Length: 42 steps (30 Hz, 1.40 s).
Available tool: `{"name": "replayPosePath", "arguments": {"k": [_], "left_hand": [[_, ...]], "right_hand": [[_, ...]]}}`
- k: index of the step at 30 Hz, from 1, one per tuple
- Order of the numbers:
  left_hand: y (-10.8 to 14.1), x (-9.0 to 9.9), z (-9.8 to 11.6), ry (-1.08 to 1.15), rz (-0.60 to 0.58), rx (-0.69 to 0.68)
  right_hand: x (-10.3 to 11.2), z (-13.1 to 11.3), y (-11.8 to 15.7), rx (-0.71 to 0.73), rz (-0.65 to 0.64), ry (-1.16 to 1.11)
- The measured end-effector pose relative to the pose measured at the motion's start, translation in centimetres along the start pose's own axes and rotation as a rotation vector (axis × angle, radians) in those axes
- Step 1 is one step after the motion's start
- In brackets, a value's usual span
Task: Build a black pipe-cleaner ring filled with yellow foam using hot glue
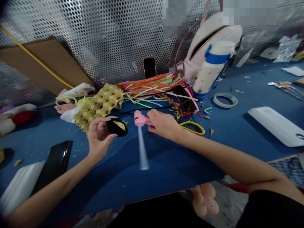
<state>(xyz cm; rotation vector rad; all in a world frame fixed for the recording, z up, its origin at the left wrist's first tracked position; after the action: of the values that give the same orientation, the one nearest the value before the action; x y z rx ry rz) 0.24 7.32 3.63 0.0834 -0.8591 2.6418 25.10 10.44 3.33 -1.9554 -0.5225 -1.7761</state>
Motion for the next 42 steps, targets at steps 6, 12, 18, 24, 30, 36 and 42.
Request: {"name": "replayPosePath", "arguments": {"k": [6,12,18,24,30,36,42], "left_hand": [[-0.3,0.1,0.4,-0.048,0.025,-0.022],[-0.3,0.7,0.3,-0.088,0.093,-0.036],[-0.3,0.7,0.4,-0.129,0.117,-0.047],[-0.2,0.4,0.6,-0.142,0.122,-0.043],[0.2,-0.3,0.7,-0.081,0.098,-0.008],[0.4,-0.7,1.0,-0.091,0.081,-0.014],[0.4,-0.8,1.1,-0.054,0.073,-0.027]], "right_hand": [[1.9,2.9,-0.1,0.076,0.27,-0.492],[1.8,2.5,0.3,0.197,0.112,-1.076],[1.3,1.2,0.8,0.419,-0.05,-1.272],[0.9,0.4,1.2,0.476,-0.075,-1.322],[1.0,-0.3,1.3,0.5,-0.061,-1.318],[0.5,-0.3,1.5,0.486,-0.074,-1.288],[0.5,-0.3,1.6,0.485,-0.063,-1.272]]}}
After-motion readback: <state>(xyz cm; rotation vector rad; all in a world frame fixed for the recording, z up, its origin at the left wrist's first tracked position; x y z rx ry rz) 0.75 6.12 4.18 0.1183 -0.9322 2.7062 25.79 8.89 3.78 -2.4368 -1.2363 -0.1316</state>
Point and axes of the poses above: each hand's wrist, its own y-axis away from the middle knuckle, its own x-axis out of the back of the hand, z = x × y, the point moved 5 cm from there along -y, towards the middle knuckle, and after that the axes turned 12 degrees about -z, right-handed, at the moved point
